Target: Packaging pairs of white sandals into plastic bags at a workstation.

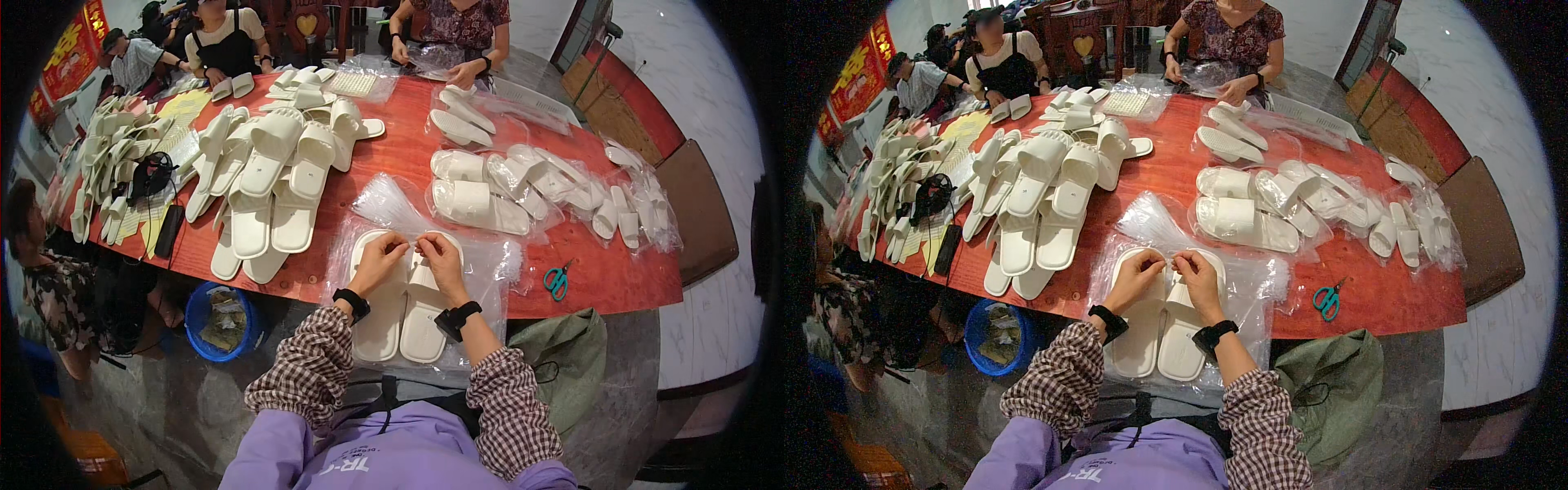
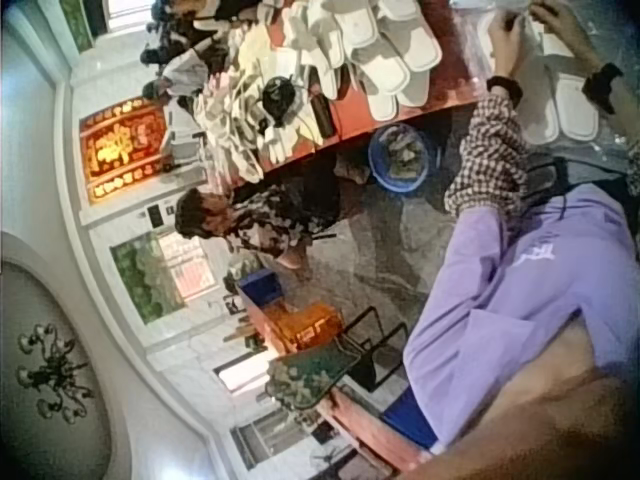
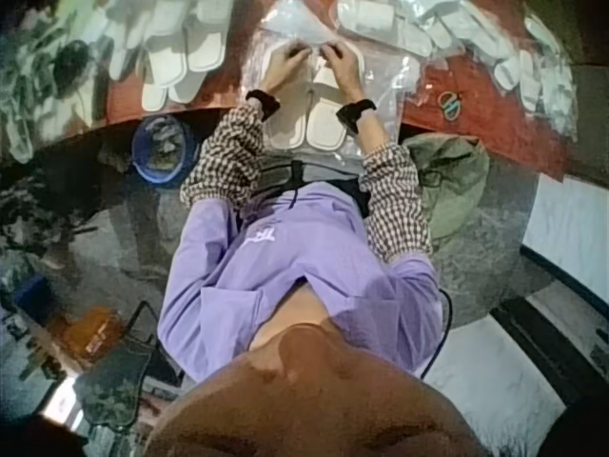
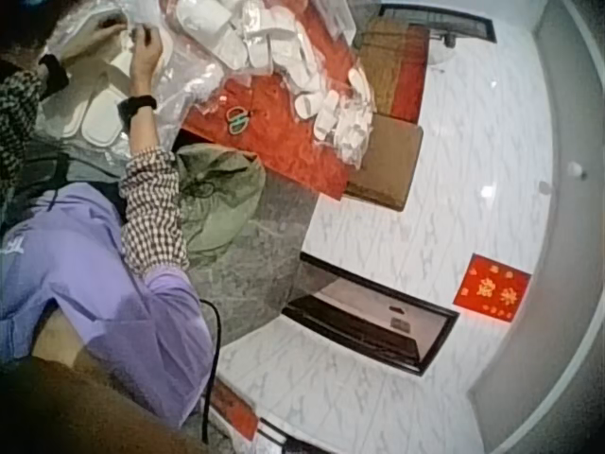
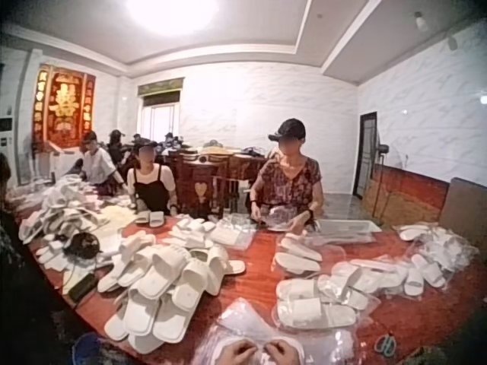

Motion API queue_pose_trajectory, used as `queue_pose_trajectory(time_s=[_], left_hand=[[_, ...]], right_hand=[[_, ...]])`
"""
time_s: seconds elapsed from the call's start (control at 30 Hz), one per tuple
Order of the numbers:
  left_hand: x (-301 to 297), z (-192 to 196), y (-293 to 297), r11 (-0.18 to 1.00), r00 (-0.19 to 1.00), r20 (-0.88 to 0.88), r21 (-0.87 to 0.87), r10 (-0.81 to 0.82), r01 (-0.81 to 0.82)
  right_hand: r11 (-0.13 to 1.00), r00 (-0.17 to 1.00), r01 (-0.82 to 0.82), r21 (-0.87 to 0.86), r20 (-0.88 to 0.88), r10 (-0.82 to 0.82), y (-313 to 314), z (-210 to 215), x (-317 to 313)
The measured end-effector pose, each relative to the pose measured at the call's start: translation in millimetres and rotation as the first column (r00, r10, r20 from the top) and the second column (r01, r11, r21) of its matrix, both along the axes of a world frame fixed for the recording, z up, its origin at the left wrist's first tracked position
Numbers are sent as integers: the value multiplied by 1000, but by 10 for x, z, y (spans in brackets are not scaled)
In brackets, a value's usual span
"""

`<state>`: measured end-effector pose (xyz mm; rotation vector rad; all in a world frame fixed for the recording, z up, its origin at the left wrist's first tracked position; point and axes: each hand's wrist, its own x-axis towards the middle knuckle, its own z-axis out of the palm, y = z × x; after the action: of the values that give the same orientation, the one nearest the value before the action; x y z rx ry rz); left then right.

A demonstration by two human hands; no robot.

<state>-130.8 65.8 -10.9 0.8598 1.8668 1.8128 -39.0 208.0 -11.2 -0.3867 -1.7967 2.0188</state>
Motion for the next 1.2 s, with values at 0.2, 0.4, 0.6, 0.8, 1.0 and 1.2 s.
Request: queue_pose_trajectory(time_s=[0.2, 0.4, 0.6, 0.8, 1.0, 1.2], left_hand=[[14, -1, 22, 999, 999, -45, 42, 22, -20], [28, 40, 1, 999, 999, -40, 34, 25, -23], [21, 42, -16, 1000, 1000, -21, -17, -13, 13], [22, 36, 0, 1000, 999, -52, -7, -16, 16], [2, -38, -12, 999, 997, -73, 45, 7, -3], [36, -11, 22, 999, 976, -214, -26, 41, -48]], right_hand=[[999, 1000, -6, 31, -18, 6, -15, -9, -1], [998, 1000, 22, 66, 20, -23, -28, -16, -1], [995, 999, 34, 90, 29, -37, -36, 18, 9], [994, 999, 18, 106, 33, -22, -32, 19, 24], [978, 996, 74, 194, 39, -83, -122, 45, 1], [922, 995, 61, 383, 48, -86, -57, 27, 14]])
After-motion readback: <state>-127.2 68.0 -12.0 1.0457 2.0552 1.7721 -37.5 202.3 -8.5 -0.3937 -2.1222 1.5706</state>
